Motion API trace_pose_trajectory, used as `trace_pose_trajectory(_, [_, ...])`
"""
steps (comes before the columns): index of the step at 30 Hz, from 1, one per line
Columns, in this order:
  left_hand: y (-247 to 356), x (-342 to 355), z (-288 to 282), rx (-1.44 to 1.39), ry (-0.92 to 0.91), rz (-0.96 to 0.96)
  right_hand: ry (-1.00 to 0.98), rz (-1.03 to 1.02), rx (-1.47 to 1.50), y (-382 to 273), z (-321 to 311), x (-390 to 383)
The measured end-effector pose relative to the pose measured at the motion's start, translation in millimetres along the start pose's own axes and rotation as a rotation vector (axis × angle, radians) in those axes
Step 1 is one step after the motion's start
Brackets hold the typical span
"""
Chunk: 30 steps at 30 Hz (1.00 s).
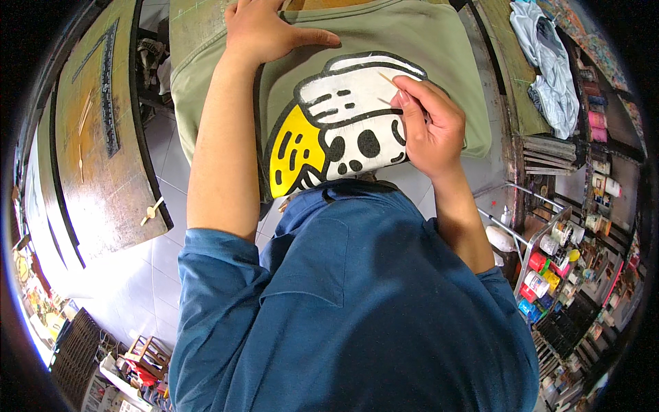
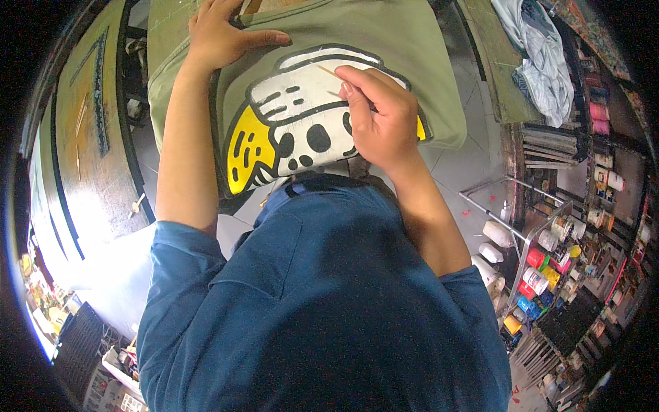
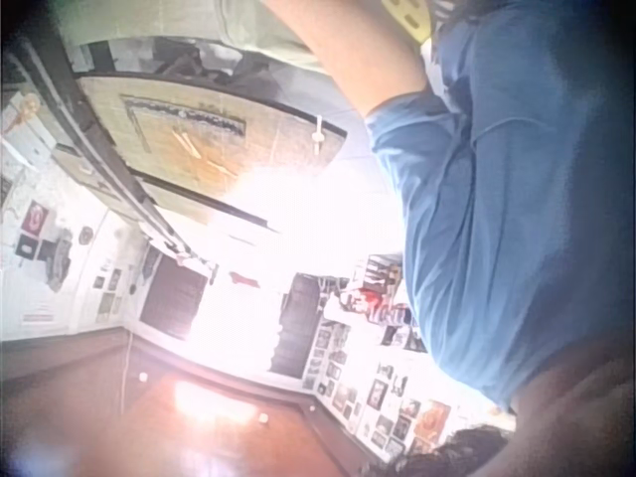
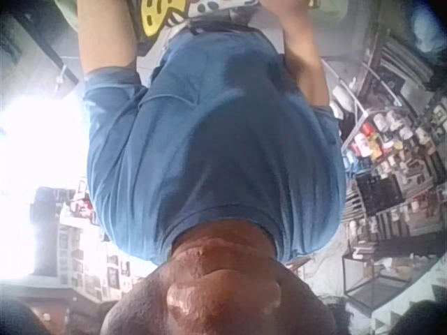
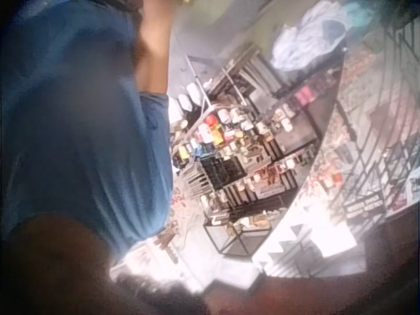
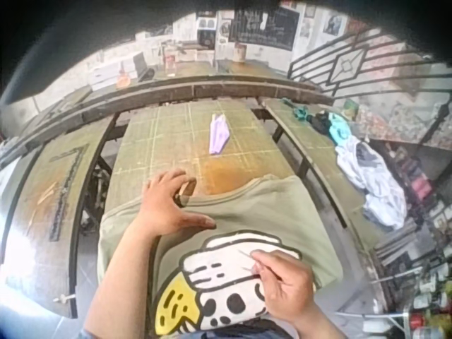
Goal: The person walks through a cluttered workshop, picks up a small stick, and uses it to apply white paint to a skull graphic on a green t-shirt laid on a table. They repeatedly dip the stick into a white paint container and continue detailing the design.
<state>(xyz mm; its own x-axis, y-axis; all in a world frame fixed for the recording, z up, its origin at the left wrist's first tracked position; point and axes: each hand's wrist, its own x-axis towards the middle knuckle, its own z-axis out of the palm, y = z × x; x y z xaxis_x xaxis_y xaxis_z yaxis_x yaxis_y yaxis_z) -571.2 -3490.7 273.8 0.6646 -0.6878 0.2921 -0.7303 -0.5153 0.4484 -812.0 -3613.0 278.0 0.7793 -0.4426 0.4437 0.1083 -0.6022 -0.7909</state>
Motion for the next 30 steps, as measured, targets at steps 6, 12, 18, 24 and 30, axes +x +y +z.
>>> trace_pose_trajectory(6, [2, 1, -4, -0.006, -0.027, 0.000, -0.096, -0.028, -0.110, -3, -1, 0])
trace_pose_trajectory(12, [2, 1, -3, 0.023, -0.014, 0.005, -0.031, -0.001, -0.063, -4, 3, 0])
trace_pose_trajectory(18, [3, 1, -4, 0.028, -0.033, -0.003, -0.094, 0.008, -0.087, -8, -2, 2])
trace_pose_trajectory(24, [-2, 1, 1, 0.027, 0.009, 0.020, -0.171, -0.049, -0.072, -9, 0, 3])
trace_pose_trajectory(30, [1, 1, -2, 0.022, -0.017, 0.009, -0.260, -0.096, -0.168, -10, 1, 5])
